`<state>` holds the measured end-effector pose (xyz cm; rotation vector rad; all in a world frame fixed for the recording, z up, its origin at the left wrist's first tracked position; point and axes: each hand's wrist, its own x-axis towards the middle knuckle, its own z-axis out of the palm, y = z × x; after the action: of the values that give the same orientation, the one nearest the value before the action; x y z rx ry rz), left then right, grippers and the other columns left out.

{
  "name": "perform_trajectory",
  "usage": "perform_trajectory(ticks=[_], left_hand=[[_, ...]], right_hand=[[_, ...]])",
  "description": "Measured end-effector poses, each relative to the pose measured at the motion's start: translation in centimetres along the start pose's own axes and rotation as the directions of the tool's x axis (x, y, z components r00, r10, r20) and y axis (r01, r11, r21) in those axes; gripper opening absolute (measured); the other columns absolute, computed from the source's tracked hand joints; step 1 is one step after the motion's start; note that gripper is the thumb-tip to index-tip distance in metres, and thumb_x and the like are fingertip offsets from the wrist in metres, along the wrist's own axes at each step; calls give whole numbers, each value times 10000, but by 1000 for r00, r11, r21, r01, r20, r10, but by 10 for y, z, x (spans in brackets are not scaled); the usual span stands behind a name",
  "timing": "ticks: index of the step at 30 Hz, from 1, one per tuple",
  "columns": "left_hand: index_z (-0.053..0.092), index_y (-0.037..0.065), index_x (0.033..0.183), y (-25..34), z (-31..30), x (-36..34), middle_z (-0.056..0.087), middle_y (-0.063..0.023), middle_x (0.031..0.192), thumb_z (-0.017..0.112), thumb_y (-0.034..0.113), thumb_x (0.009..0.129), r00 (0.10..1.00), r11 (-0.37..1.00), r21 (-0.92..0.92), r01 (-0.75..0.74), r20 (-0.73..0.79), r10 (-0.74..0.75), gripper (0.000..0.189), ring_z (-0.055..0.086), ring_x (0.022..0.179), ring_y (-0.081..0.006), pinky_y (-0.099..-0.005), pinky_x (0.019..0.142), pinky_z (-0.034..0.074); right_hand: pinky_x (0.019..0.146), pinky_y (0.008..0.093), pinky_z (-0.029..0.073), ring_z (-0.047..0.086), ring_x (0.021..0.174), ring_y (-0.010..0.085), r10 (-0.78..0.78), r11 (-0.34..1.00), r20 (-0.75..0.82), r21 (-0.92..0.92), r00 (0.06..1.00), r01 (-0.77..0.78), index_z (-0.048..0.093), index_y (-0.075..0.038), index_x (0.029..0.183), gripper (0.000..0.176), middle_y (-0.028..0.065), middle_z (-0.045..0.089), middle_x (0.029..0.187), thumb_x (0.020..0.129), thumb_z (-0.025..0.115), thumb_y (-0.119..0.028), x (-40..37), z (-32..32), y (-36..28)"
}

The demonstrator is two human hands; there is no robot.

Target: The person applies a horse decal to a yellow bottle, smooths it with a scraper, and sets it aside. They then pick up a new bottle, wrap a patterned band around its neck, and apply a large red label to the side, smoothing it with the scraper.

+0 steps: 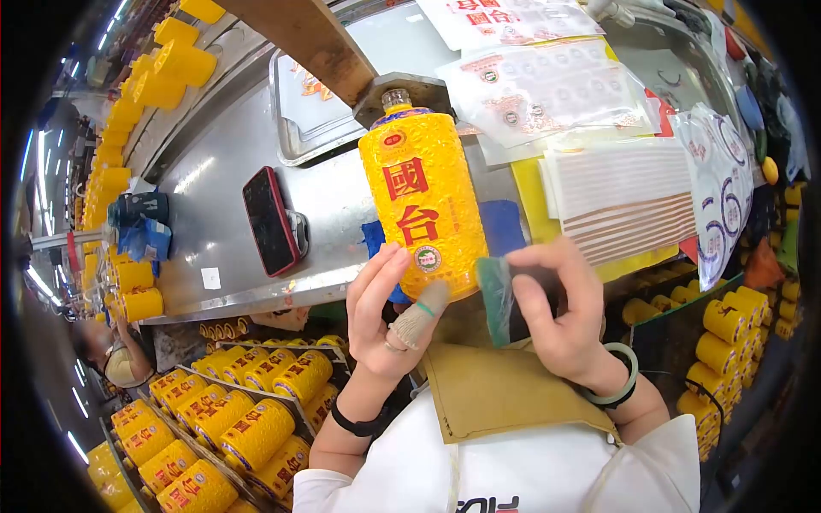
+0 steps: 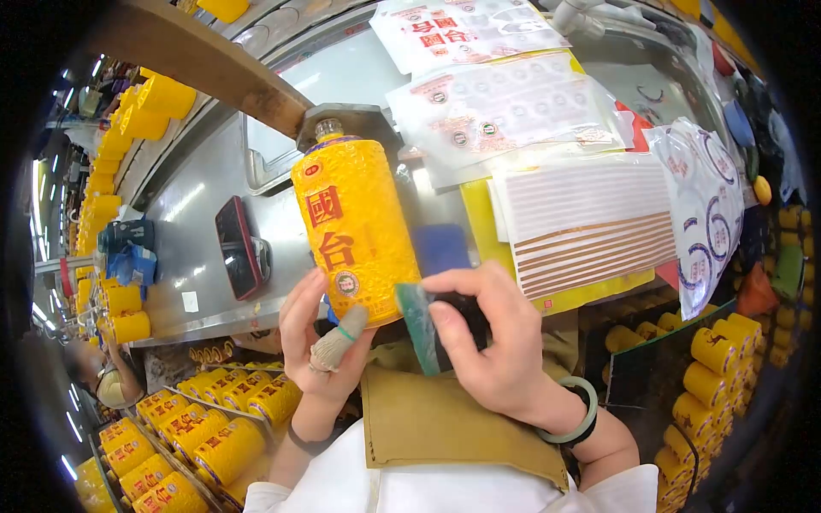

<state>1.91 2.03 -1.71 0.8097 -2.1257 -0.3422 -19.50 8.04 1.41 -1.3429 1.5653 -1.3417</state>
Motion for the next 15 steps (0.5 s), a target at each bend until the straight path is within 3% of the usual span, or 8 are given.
perform_trajectory(ticks=[1,6,9,12,14,15], left_hand=[[738,107,1201,0,0,-3,566,-183,1370,863,-45,741,1000,1000,2,1,-1,-1,500,581,1275,-377,-464,1056,528],[660,-39,1249,-2,1,-20,563,-223,1411,840,-89,766,988,988,-55,143,-50,-146,518,597,1283,-376,-475,1051,529],[663,-57,1225,-5,12,-25,624,-234,1350,842,-102,758,948,956,-120,267,-147,-283,502,622,1268,-353,-448,1049,522],[676,-50,1203,-8,10,-24,678,-230,1271,847,-99,750,947,941,-199,273,-118,-299,487,649,1229,-318,-418,1039,519],[679,-47,1211,0,7,-17,687,-235,1255,853,-92,745,950,945,-205,256,-129,-286,500,675,1170,-321,-400,1024,525],[689,-42,1209,8,5,-9,695,-207,1248,868,-64,743,949,951,-164,262,-137,-285,500,688,1151,-313,-386,1000,545]], right_hand=[[676,323,485,604,744,221,-69,997,23,-36,997,70,679,-10,1112,190,108,619,890,930,696,-60,0,0,-1],[644,331,479,591,712,238,-45,999,-4,-30,999,45,684,-30,1080,185,103,595,850,897,706,-16,-1,12,-3],[652,325,483,604,717,237,68,987,-60,-140,996,-76,674,-34,1044,150,106,603,861,901,687,6,1,2,1],[640,318,473,589,696,224,11,996,-108,-86,994,-20,683,-27,1025,144,103,607,844,887,695,15,-2,-1,1],[633,313,468,582,693,214,-35,996,-34,-88,999,32,690,-22,1017,143,101,609,840,879,703,15,-2,0,-10],[630,308,464,578,690,208,15,997,-19,-73,1000,-17,695,-21,1021,151,95,607,835,875,708,14,-4,4,-10]])
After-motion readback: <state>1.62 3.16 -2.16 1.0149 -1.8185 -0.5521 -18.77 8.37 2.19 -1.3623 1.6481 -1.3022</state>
